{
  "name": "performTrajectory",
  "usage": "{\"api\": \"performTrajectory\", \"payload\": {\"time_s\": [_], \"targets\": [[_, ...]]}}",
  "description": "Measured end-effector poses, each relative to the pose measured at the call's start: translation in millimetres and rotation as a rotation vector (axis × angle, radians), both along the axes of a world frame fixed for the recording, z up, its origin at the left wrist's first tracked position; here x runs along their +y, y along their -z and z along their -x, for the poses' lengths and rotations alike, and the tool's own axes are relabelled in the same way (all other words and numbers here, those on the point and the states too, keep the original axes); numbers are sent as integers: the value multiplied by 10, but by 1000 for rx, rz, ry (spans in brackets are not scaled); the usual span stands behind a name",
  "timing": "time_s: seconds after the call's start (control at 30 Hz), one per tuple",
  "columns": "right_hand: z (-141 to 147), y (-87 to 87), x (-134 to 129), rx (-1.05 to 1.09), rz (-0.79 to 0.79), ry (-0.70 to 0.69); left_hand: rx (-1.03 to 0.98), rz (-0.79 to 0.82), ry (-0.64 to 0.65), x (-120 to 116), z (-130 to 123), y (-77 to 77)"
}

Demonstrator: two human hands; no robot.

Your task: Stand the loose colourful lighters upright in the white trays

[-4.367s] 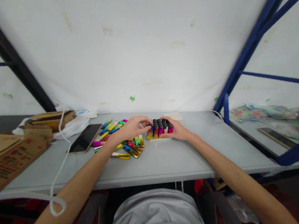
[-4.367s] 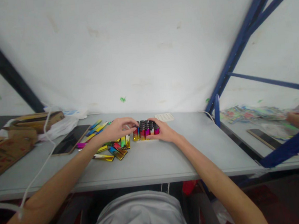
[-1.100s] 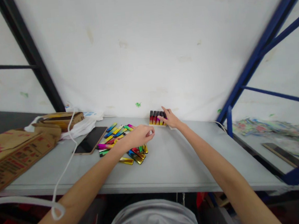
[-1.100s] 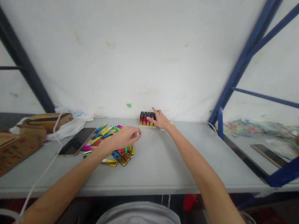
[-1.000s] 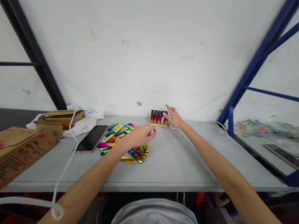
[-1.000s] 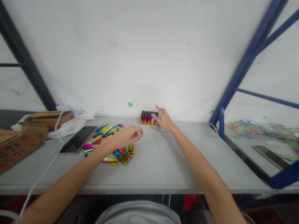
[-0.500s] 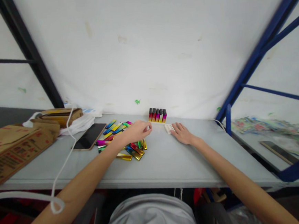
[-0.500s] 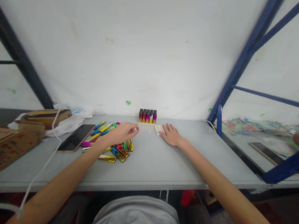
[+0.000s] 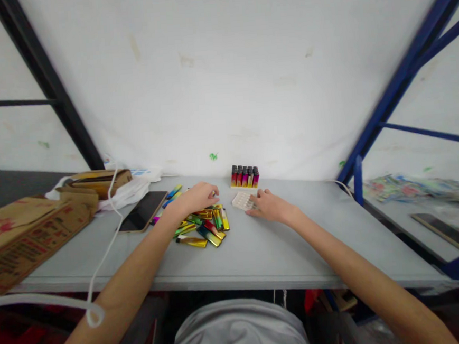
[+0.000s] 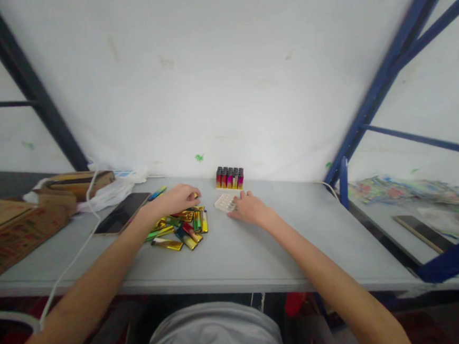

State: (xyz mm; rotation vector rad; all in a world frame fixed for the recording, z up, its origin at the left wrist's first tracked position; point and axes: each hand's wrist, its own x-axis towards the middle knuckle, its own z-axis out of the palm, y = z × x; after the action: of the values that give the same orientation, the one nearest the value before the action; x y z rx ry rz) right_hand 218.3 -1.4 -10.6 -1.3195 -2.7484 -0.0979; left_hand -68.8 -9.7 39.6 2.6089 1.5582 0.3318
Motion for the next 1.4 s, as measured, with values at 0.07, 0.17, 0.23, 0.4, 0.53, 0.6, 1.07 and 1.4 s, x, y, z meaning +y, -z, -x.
{"api": "performTrajectory", "payload": {"time_s": [0.07, 0.17, 0.23, 0.4, 0.53, 0.6, 1.07, 1.4], "targets": [[40, -16, -4, 47, -19, -58, 10, 13, -58, -1, 60, -40], [46, 75, -22, 197, -58, -167, 1, -13, -127, -18, 161, -111], [30, 150, -15, 254, -55, -198, 38, -23, -178, -21, 238, -141], [-19, 191, 62, 317, -2, -215, 63, 113, -154, 17, 366, -115], [-50, 151, 104, 351, 31, -257, 28, 121, -16, 85, 322, 4], [-59, 149, 114, 360, 42, -265, 71, 99, 1, 129, 274, 74], [-253, 153, 221, 390, 93, -119, -23, -58, -131, 126, 158, 141], [-344, 180, 259, 457, 116, -140, -547, -118, -24, 11, -152, 79]]}}
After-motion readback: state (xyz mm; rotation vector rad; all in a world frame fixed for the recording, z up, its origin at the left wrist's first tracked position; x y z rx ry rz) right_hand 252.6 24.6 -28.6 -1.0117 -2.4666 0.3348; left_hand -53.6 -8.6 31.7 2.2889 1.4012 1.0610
